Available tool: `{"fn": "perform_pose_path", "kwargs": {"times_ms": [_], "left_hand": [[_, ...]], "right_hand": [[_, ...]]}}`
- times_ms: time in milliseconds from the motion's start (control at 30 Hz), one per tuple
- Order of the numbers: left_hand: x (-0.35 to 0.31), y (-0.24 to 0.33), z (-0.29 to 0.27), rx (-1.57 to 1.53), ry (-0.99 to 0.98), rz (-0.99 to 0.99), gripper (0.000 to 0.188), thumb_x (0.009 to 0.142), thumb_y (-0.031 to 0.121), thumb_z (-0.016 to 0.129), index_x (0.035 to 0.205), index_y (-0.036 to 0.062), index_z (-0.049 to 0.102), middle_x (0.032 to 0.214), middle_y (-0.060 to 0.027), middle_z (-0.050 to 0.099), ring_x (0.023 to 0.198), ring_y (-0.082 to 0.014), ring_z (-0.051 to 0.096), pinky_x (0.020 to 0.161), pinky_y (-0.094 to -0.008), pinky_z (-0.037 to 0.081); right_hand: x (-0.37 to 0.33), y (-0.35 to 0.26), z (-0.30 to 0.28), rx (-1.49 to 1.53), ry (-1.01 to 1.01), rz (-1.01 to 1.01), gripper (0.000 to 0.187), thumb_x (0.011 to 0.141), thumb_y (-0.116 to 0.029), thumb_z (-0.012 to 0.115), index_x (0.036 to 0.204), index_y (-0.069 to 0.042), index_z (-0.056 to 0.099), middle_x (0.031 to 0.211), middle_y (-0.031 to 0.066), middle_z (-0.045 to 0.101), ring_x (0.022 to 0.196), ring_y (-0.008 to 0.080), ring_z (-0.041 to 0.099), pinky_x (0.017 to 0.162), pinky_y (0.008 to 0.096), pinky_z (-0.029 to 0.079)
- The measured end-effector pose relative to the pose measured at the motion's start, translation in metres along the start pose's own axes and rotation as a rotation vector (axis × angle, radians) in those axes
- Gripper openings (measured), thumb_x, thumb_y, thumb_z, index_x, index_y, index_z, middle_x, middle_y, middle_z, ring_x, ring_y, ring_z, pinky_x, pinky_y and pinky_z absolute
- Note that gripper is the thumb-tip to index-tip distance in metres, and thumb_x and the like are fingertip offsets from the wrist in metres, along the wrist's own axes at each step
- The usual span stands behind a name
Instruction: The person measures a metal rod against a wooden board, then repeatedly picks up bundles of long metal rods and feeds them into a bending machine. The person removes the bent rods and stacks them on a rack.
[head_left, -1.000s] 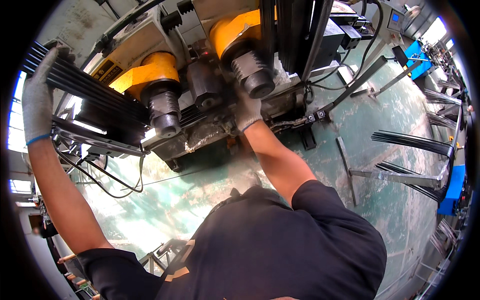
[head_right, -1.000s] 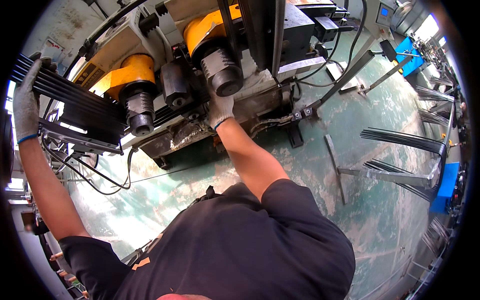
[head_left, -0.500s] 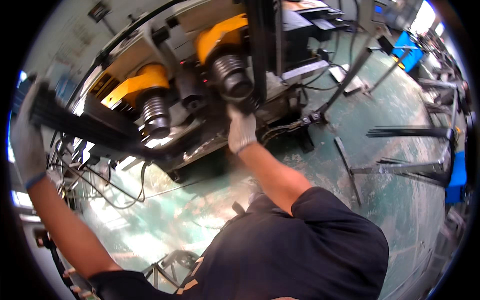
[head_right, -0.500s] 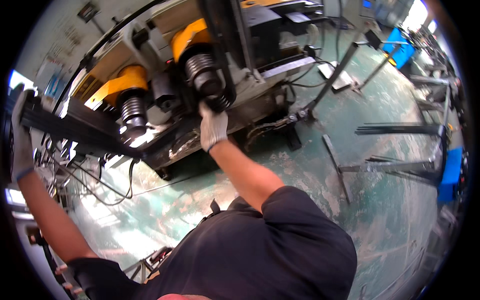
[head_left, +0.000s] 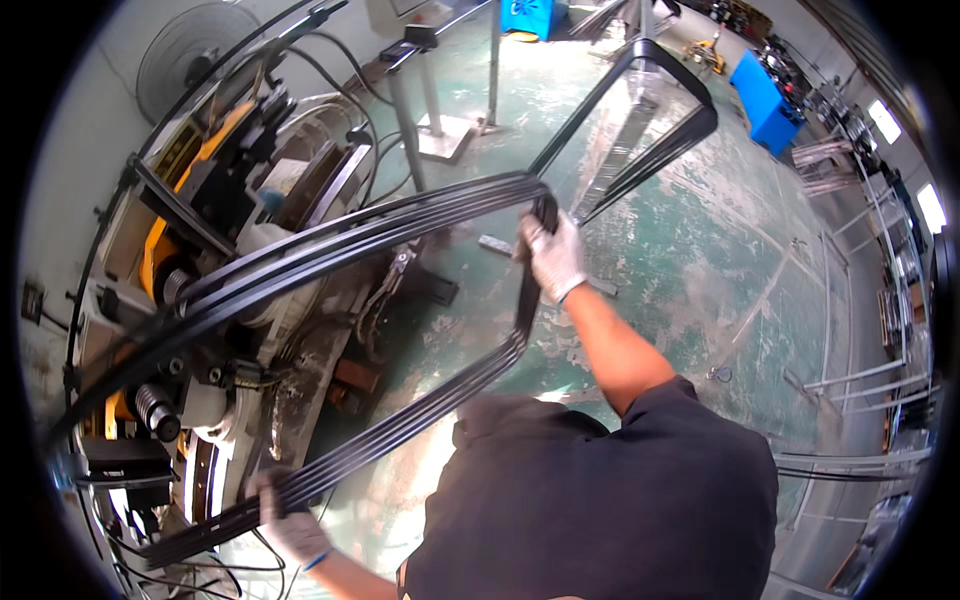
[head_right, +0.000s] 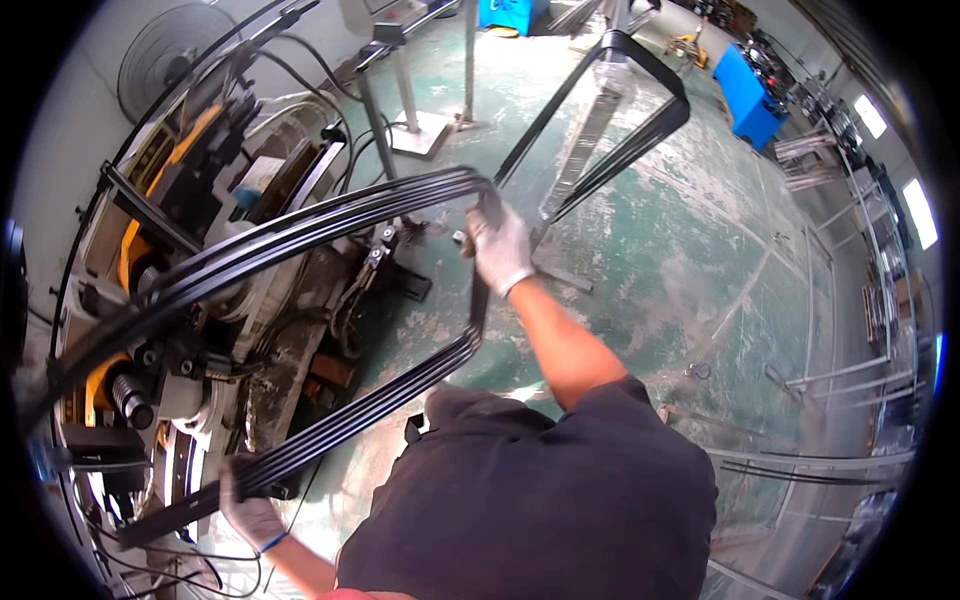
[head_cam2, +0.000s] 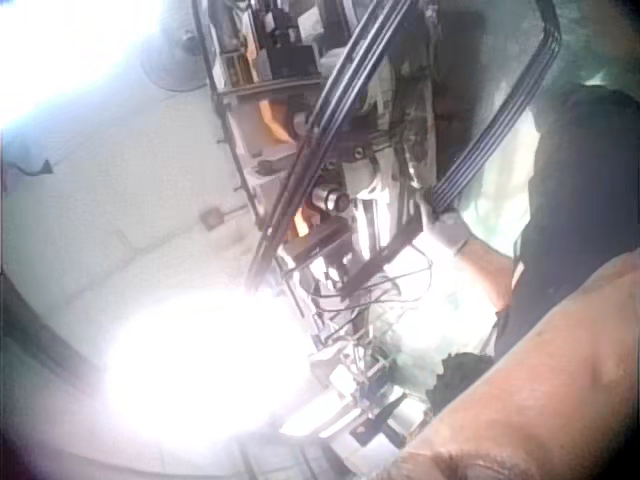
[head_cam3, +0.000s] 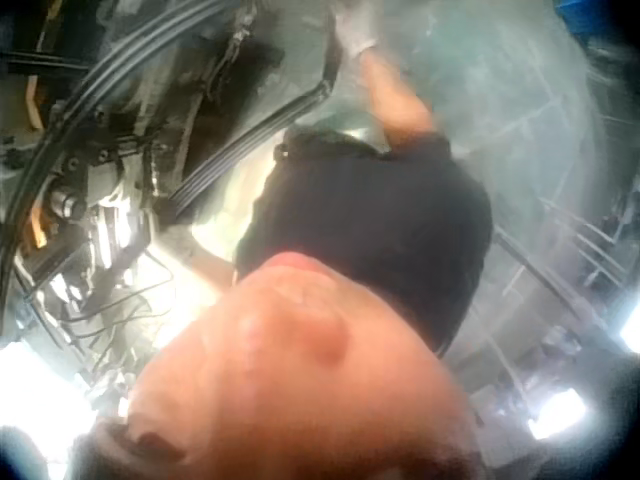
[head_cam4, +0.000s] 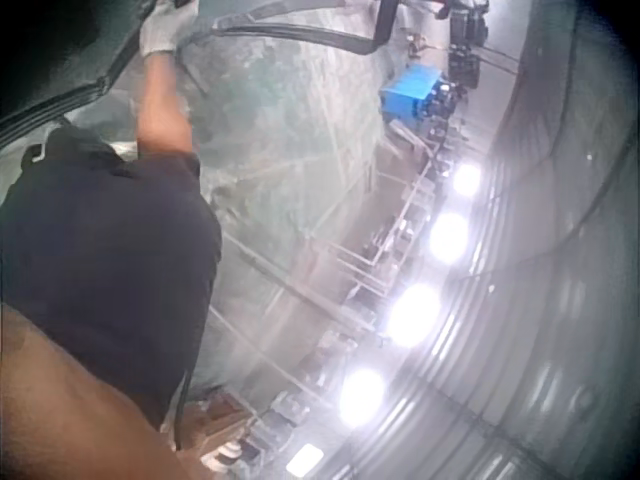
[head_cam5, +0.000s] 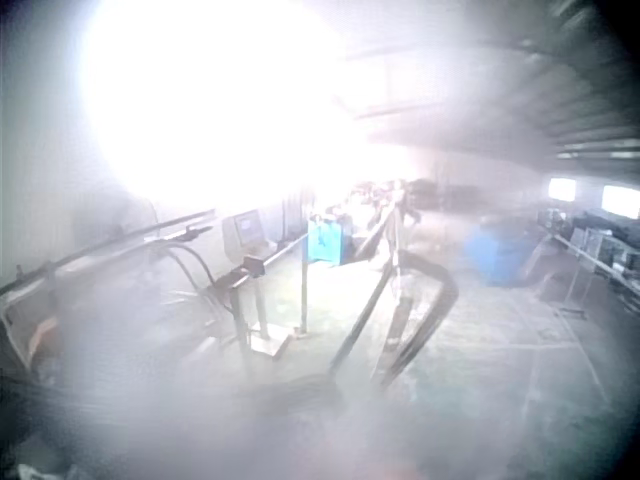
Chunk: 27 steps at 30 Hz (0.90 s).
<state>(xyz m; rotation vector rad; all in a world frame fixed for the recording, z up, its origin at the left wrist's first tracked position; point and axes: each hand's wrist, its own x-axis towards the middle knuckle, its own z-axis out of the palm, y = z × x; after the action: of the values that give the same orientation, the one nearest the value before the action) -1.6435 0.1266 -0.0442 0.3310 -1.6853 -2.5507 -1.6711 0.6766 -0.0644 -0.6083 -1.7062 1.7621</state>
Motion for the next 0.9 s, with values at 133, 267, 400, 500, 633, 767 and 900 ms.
{"fn": "perform_pose_path", "kwargs": {"times_ms": [133, 267, 400, 500, 633, 767, 900], "left_hand": [[-0.049, -0.137, 0.074, -0.487, -0.076, -0.375, 0.015, 0.102, 0.011, 0.06, 0.109, 0.0012, 0.069, 0.11, -0.017, 0.071, 0.107, -0.029, 0.068, 0.102, -0.0422, 0.052], [-0.061, -0.333, 0.065, -0.749, -0.103, -0.961, 0.024, 0.096, 0.008, 0.07, 0.118, -0.001, 0.072, 0.121, -0.0164, 0.072, 0.117, -0.0335, 0.065, 0.114, -0.0543, 0.045], [-0.087, -0.352, 0.2, -0.547, -0.288, -1.028, 0.033, 0.097, 0.012, 0.064, 0.127, -0.0006, 0.066, 0.129, -0.0186, 0.067, 0.128, -0.0382, 0.057, 0.117, -0.0607, 0.039], [-0.098, -0.382, 0.279, -0.559, -0.152, -1.098, 0.034, 0.099, 0.013, 0.058, 0.13, -0.0006, 0.061, 0.128, -0.0224, 0.066, 0.124, -0.042, 0.059, 0.11, -0.0622, 0.044], [-0.118, -0.358, 0.386, -0.341, -0.131, -0.829, 0.035, 0.101, 0.01, 0.056, 0.135, 0.0022, 0.055, 0.12, -0.0254, 0.067, 0.106, -0.0428, 0.067, 0.096, -0.0586, 0.056], [-0.126, -0.341, 0.42, -0.133, -0.155, -0.752, 0.038, 0.098, 0.004, 0.062, 0.135, 0.0048, 0.053, 0.114, -0.0239, 0.068, 0.093, -0.0387, 0.069, 0.087, -0.0515, 0.06], [-0.144, -0.369, 0.381, -0.146, 0.123, -0.714, 0.031, 0.098, 0.004, 0.061, 0.128, 0.0064, 0.056, 0.107, -0.0217, 0.07, 0.089, -0.0374, 0.069, 0.08, -0.0513, 0.06]], "right_hand": [[0.069, -0.045, -0.101, -0.372, 0.076, -0.159, 0.022, 0.102, -0.021, 0.066, 0.11, -0.001, 0.068, 0.083, 0.0091, 0.072, 0.07, 0.0182, 0.068, 0.066, 0.0359, 0.055], [0.142, -0.096, -0.16, -0.845, 0.052, -0.358, 0.024, 0.098, -0.025, 0.067, 0.111, -0.005, 0.071, 0.099, 0.0257, 0.072, 0.098, 0.0444, 0.07, 0.085, 0.0481, 0.055], [0.231, -0.112, -0.244, -1.063, 0.039, -0.425, 0.029, 0.097, -0.027, 0.066, 0.116, -0.005, 0.068, 0.102, 0.0277, 0.072, 0.102, 0.0459, 0.069, 0.088, 0.0517, 0.055], [0.327, -0.104, -0.303, -1.265, -0.006, -0.356, 0.042, 0.1, -0.029, 0.063, 0.134, -0.004, 0.061, 0.124, 0.028, 0.068, 0.119, 0.0466, 0.063, 0.102, 0.0489, 0.05], [0.422, -0.112, -0.342, -1.338, -0.041, -0.269, 0.053, 0.099, -0.017, 0.06, 0.149, -0.006, 0.049, 0.147, 0.0268, 0.055, 0.136, 0.0411, 0.054, 0.117, 0.0474, 0.041], [0.495, -0.045, -0.389, -1.462, 0.131, -0.569, 0.043, 0.105, -0.016, 0.041, 0.146, -0.007, 0.05, 0.141, 0.0217, 0.057, 0.129, 0.0427, 0.057, 0.111, 0.053, 0.045], [0.527, -0.058, -0.367, -1.656, 0.061, -0.443, 0.043, 0.108, -0.022, 0.038, 0.148, -0.012, 0.051, 0.141, 0.0149, 0.058, 0.129, 0.037, 0.06, 0.112, 0.0671, 0.04]]}}
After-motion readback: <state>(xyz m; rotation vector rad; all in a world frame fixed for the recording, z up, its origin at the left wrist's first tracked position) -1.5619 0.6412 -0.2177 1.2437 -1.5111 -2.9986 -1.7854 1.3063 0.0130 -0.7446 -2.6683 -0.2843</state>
